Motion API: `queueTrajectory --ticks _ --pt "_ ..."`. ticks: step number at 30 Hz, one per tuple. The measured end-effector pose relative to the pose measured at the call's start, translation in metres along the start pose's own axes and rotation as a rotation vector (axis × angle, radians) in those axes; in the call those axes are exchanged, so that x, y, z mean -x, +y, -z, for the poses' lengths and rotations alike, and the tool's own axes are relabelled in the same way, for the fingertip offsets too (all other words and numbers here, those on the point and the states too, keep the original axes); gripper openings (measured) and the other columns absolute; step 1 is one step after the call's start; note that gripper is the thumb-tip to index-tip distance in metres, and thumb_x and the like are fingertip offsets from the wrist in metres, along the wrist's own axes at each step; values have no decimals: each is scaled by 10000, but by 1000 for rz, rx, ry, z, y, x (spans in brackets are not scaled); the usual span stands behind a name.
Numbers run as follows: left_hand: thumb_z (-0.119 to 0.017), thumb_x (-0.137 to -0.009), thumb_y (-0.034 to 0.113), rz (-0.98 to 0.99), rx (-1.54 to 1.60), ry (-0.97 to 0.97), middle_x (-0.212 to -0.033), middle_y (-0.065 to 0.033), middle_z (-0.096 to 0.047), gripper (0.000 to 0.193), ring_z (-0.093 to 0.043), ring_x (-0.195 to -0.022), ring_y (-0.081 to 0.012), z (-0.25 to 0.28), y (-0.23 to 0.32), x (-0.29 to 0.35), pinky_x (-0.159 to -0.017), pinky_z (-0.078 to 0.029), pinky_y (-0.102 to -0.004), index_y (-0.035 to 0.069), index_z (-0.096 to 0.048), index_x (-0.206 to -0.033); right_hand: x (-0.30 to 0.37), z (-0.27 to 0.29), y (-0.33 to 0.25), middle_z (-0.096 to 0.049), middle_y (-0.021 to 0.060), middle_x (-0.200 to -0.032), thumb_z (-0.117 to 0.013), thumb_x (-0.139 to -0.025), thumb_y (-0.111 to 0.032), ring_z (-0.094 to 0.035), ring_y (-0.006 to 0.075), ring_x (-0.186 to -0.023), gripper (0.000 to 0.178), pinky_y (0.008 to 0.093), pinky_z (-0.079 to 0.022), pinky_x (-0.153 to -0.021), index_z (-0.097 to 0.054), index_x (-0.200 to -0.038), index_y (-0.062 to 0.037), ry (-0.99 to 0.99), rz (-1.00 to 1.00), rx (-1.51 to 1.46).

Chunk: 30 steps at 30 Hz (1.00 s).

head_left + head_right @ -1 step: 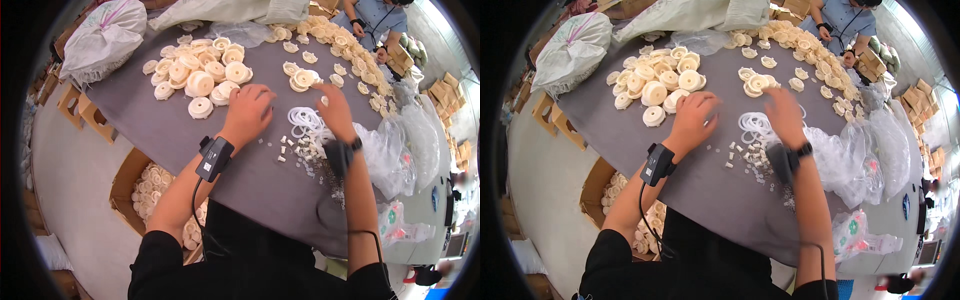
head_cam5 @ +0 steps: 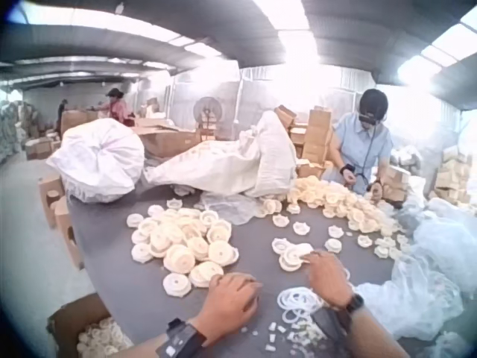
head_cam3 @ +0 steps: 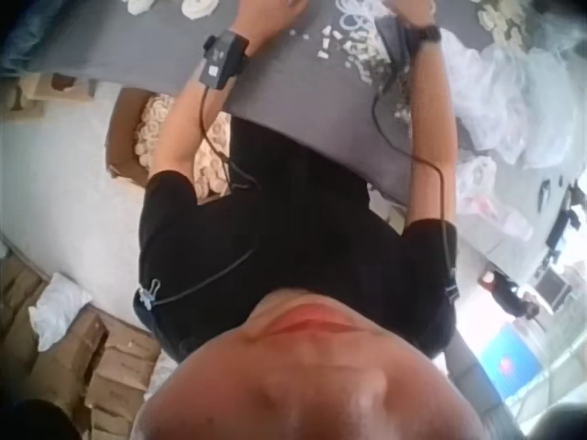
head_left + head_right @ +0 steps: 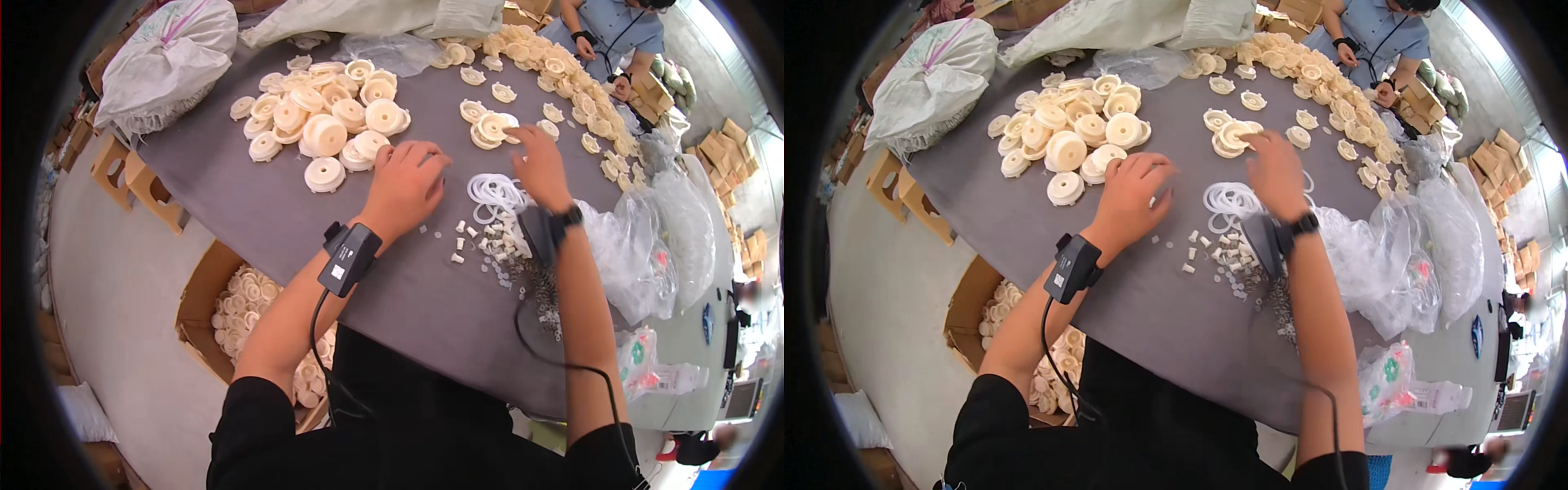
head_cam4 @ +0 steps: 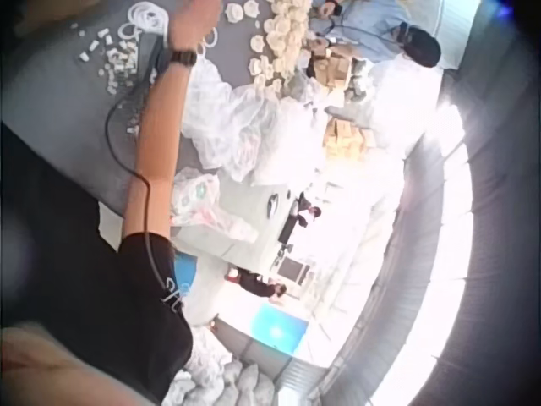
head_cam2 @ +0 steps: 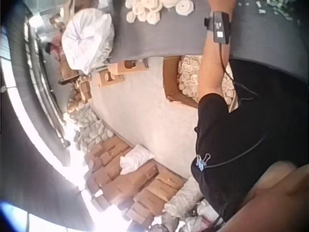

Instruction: Assembling small plastic mechanical components by inserting rings and springs into circular bases.

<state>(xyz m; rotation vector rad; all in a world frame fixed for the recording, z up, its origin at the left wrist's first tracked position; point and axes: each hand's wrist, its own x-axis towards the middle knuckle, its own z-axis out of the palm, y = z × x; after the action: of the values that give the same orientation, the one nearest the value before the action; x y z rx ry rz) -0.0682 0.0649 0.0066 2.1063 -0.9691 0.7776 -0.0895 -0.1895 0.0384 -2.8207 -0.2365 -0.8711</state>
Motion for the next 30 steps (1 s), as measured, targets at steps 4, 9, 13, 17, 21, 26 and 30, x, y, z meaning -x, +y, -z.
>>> queueTrajectory --ticks 4,9,13,17,21,26,30 --pt "-659 -726 60 -39 63 -50 -1043 -27 -584 304 -540 -1024 -213 -3 -3 4 -858 -353 -369 129 -613 -1019 -24 -47 38 -585 120 -1183 -653 -796 -131 -545 320 -1067 197 422 -439 -913 -674 -992 -144 -106 -80 233" --pt "-642 -730 34 32 155 29 -970 -73 -613 264 -588 -908 -241 9 -10 0 -785 -430 -364 59 -623 -992 -24 -26 25 -622 99 -1102 -635 -848 -157 -580 270 -1005 161 380 -457 -873 -669 -990 -89 69 26 15" --pt "-624 -755 30 46 257 93 -914 -117 -627 211 -612 -802 -267 13 -19 -1 -710 -486 -359 2 -625 -965 11 33 -47 -625 34 -877 -571 -931 -183 -600 116 -756 242 264 -495 -706 -623 -1024 34 -337 -555 -1221" --pt "-616 -771 35 98 326 31 -916 -118 -625 209 -616 -785 -251 12 -15 -1 -706 -486 -345 15 -627 -978 69 58 -94 -638 36 -835 -557 -937 -138 -578 73 -673 213 231 -496 -597 -632 -1049 27 -940 -698 -1404" --pt "-622 -780 56 96 320 -19 -887 -97 -628 208 -615 -759 -230 6 -14 -1 -668 -488 -331 38 -629 -987 97 48 -113 -637 30 -787 -634 -897 -137 -569 74 -611 195 222 -483 -565 -650 -1002 26 -975 -694 -1072" --pt "-615 -793 59 106 336 -57 -871 -85 -626 185 -614 -745 -216 4 -15 4 -654 -489 -317 46 -627 -977 78 51 -108 -622 48 -824 -675 -827 -160 -558 160 -656 192 297 -461 -615 -660 -997 -72 -399 -451 -402" --pt "-611 -802 57 90 327 -102 -847 -78 -616 158 -607 -719 -205 0 -15 5 -635 -489 -310 50 -623 -960 71 33 -69 -614 50 -874 -689 -797 -202 -599 241 -749 184 356 -469 -660 -641 -947 -106 -199 -213 59"
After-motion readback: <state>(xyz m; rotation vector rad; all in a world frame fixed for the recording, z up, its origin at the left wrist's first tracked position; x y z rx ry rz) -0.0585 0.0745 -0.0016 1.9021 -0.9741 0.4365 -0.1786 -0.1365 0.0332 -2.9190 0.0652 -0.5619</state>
